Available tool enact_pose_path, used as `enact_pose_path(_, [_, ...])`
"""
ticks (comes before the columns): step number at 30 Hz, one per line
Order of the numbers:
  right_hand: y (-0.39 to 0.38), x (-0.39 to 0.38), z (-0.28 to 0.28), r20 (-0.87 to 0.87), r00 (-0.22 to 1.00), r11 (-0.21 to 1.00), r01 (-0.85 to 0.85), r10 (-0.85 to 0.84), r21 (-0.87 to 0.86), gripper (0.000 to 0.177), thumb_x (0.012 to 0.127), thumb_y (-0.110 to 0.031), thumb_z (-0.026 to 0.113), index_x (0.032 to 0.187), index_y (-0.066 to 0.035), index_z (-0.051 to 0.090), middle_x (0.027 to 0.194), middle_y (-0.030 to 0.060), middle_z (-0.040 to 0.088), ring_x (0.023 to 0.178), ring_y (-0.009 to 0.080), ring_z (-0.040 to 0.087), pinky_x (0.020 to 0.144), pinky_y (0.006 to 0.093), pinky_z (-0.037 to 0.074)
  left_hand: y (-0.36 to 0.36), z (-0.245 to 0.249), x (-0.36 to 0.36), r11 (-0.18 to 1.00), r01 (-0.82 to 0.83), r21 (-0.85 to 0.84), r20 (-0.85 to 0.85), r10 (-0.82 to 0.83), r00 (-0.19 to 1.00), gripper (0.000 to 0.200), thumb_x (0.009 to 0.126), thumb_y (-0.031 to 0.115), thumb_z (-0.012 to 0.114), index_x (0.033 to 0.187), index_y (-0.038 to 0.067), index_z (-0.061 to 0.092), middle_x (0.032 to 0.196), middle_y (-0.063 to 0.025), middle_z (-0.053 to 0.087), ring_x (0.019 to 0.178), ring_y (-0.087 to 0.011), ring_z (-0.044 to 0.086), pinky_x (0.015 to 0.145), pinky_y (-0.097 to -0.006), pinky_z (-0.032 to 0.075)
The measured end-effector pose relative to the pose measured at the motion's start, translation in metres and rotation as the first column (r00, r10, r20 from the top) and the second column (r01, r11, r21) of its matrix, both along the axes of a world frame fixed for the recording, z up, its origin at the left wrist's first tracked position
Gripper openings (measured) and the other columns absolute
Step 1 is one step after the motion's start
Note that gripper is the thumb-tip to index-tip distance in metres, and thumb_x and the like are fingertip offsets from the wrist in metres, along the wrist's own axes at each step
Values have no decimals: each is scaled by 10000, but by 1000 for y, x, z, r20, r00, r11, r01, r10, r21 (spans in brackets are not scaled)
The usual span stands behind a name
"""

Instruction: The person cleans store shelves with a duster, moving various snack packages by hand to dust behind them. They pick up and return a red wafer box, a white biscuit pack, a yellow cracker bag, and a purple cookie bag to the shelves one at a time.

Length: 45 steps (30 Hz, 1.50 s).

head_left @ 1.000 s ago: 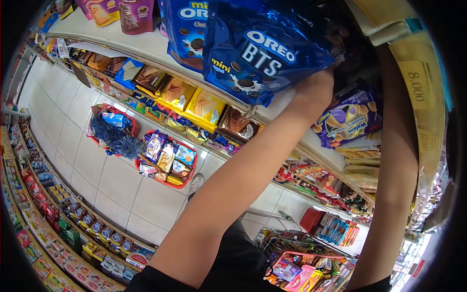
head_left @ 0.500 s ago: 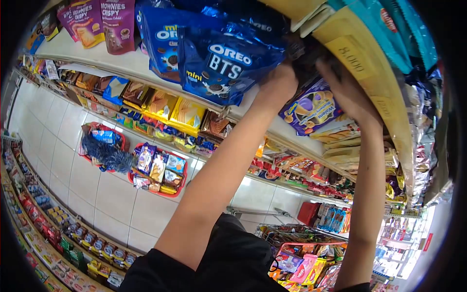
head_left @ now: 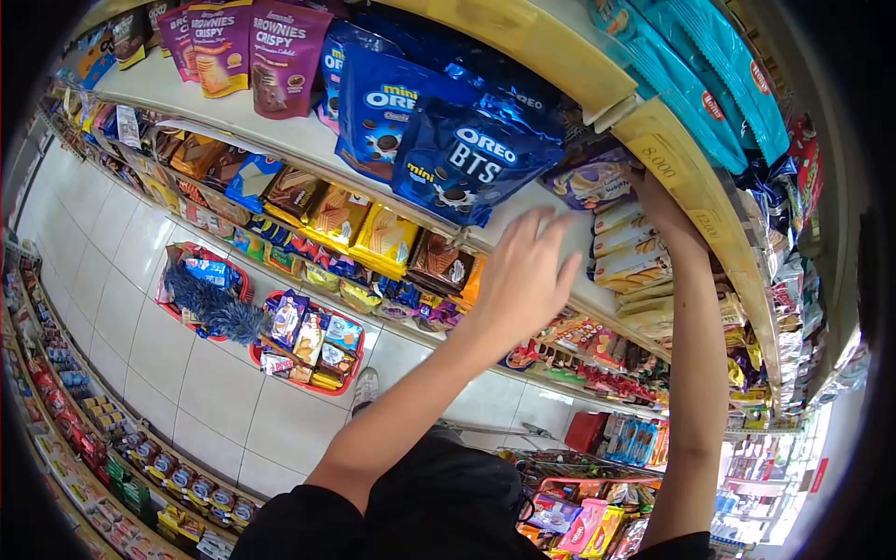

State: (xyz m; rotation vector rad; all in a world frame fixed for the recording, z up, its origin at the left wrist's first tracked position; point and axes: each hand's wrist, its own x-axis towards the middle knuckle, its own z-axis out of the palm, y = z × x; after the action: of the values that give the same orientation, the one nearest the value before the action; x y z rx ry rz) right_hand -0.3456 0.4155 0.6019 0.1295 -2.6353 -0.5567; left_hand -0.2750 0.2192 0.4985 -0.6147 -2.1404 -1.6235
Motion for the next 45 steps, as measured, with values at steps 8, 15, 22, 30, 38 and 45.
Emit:
enact_pose_path(8, [18,-39,-10,-100,994,995,53,-44,87,465,775,-219,649,1191,-62,512,1226,168,515,1147,348,467,963,421,365,-119,-48,127,960,281,-13,408,-252,878,379,796,183,659,1134,40,565,1099,-150,570,1023,-308,549,873,-354,436])
enact_pose_path(15, [-29,-25,-9,235,953,974,152,-190,168,938,580,-264,815,1328,13,322,1312,232,413,1245,364,369,1011,411,329,-203,-104,184,958,228,-174,630,-70,773,376,792,198,663,1138,78,578,1030,-135,608,923,-284,600,766,-335,485])
enact_pose_path(22, [15,-64,-36,42,991,971,118,-129,206,718,672,-242,764,1270,-25,430,1294,169,454,1229,334,399,1017,405,325,-207,-93,188,974,163,-159,637,-25,771,406,794,233,661,1154,70,565,1039,-150,611,899,-274,611,717,-333,495])
enact_pose_path(30, [-13,-67,-18,375,877,953,257,-300,161,775,668,-262,769,1319,-66,398,1345,176,410,1245,341,383,1024,412,309,-213,-105,197,964,174,-200,665,3,747,445,790,256,664,1174,61,553,1039,-160,610,910,-270,612,734,-350,492])
enact_pose_path(38, [-32,-61,-40,61,959,961,-277,276,7,931,603,-24,756,1384,-127,260,1152,135,579,935,357,594,765,433,486,-226,-111,204,961,141,-237,662,54,748,457,800,271,641,1169,24,535,1025,-200,600,925,-352,593,803,-390,475])
enact_pose_path(45, [-3,-76,-57,-137,949,955,-293,284,-55,694,660,-166,709,1284,-47,430,1238,219,482,1119,391,448,929,431,372,-288,-223,261,964,-180,-197,784,265,562,340,817,215,630,1078,3,575,967,-148,646,800,-257,648,717,-337,513])
